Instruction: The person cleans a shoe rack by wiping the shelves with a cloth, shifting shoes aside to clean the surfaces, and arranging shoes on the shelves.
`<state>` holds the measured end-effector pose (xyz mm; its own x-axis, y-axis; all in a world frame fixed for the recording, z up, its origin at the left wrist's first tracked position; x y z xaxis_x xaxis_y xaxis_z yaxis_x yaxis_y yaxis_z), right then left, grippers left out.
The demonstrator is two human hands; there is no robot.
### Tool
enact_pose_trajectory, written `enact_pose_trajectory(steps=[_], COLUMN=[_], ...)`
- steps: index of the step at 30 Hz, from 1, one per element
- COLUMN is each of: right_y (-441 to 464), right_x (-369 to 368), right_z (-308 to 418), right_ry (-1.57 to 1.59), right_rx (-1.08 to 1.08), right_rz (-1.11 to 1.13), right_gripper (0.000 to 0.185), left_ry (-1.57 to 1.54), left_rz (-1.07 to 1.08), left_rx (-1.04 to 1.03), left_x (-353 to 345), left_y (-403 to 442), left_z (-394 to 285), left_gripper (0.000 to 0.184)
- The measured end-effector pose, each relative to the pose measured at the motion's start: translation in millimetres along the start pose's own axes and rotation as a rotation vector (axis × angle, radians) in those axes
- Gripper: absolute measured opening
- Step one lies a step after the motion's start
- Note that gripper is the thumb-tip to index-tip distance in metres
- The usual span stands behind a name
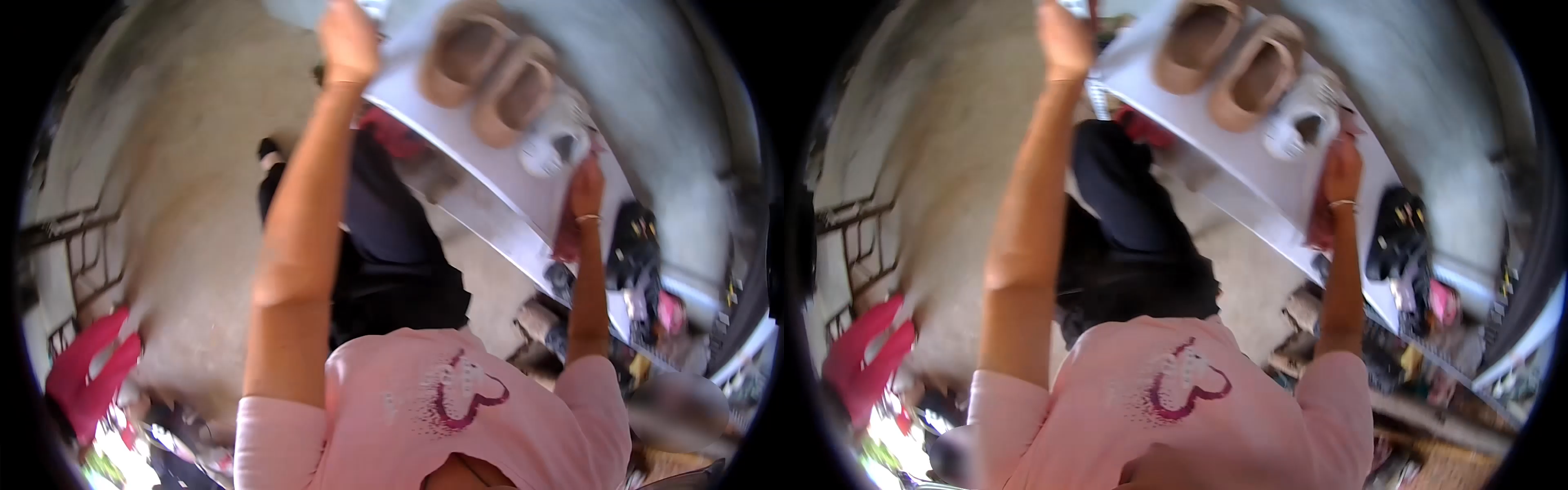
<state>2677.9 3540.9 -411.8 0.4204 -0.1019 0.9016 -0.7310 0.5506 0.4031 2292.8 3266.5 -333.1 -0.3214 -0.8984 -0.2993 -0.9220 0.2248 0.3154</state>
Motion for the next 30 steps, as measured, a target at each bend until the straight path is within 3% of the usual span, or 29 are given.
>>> enact_pose_trajectory(steps=[1,2,3,4,6,7,11,17,21,24,25,30], right_y=[-17.5,-33.6,-51.9,-71.0,-99.2,-107.9,-129.7,-127.6,-91.6,-54.3,-50.8,-81.4], right_x=[6.5,11.8,20.6,29.0,36.0,41.9,67.0,62.4,25.3,0.5,-4.9,14.5], right_z=[10.1,24.3,42.3,60.5,80.6,85.4,99.5,102.4,154.2,204.5,211.9,173.2], right_ry=[0.052,0.12,0.095,0.079,0.101,0.131,0.147,-0.07,-0.066,0.017,0.019,-0.028], right_rx=[-0.129,-0.252,-0.234,-0.211,-0.167,-0.177,-0.191,-0.058,-0.008,0.002,0.004,0.021], right_rz=[0.065,0.118,0.069,0.026,0.006,0.119,0.185,0.092,0.032,-0.034,-0.048,-0.04], right_gripper=[0.028,0.03,0.033,0.035,0.04,0.045,0.053,0.05,0.043,0.042,0.04,0.036], left_ry=[-0.044,-0.037,-0.242,-0.186,-0.077,-0.084,-0.136,-0.102,-0.11,-0.108,-0.013,-0.036], left_rz=[0.001,0.036,-0.015,-0.067,0.039,0.042,0.092,0.074,0.037,0.24,0.164,0.157], left_rx=[-0.126,-0.066,0.088,-0.013,-0.065,-0.082,-0.083,-0.074,-0.037,0.008,-0.044,-0.047], left_x=[2.5,5.0,-2.4,-7.3,0.6,0.2,5.3,3.8,6.3,8.3,-7.1,-8.8], left_y=[9.1,10.0,7.8,0.5,5.4,6.3,9.8,7.5,9.6,18.9,3.7,4.8], left_z=[26.5,27.8,25.9,20.3,22.2,27.1,27.8,25.8,26.5,10.8,-12.6,-8.2], left_gripper=[0.05,0.047,0.045,0.044,0.044,0.044,0.044,0.045,0.045,0.028,0.029,0.027])
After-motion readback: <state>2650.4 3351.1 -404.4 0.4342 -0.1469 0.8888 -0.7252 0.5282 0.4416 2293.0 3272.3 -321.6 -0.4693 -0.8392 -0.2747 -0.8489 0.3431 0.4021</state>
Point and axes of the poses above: each hand's wrist, its own y-axis towards the middle knuckle, its own x-axis out of the back of the hand, z = x × y, the point moved 2 cm from there along y, towards the middle knuckle, and after that the axes turned 10 degrees about -x, right-handed, at the moved point
